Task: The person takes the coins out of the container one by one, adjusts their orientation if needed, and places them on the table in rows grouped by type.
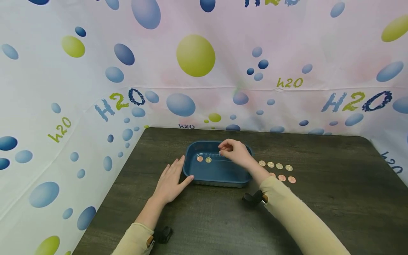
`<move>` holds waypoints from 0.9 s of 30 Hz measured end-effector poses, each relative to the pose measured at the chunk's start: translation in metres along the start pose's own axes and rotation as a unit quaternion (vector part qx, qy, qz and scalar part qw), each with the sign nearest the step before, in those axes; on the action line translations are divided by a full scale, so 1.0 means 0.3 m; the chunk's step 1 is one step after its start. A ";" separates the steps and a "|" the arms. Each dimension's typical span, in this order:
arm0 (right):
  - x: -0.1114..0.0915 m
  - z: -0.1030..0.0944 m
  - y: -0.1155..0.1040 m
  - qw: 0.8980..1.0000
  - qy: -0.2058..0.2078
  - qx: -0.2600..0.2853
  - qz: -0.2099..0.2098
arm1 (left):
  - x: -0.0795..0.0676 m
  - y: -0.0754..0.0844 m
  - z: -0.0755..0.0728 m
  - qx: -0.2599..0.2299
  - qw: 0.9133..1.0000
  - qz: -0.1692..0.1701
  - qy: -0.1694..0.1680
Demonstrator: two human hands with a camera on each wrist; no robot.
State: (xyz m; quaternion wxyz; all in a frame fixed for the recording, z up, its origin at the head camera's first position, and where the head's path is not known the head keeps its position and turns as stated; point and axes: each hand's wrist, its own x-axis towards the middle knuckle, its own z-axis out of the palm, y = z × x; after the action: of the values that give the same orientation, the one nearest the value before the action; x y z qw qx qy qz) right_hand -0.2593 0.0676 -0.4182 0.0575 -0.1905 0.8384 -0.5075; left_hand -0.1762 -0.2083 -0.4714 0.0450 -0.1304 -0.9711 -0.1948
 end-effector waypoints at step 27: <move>0.158 0.257 0.031 0.995 -0.043 -0.083 0.026 | 0.004 -0.007 0.007 0.001 1.000 -0.006 -0.007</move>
State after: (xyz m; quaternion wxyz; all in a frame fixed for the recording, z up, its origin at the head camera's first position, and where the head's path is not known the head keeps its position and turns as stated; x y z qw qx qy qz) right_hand -0.2830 -0.0103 -0.4585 0.0908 -0.1940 0.8789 -0.4263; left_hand -0.1779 -0.2091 -0.4740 0.0374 -0.1255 -0.9723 -0.1935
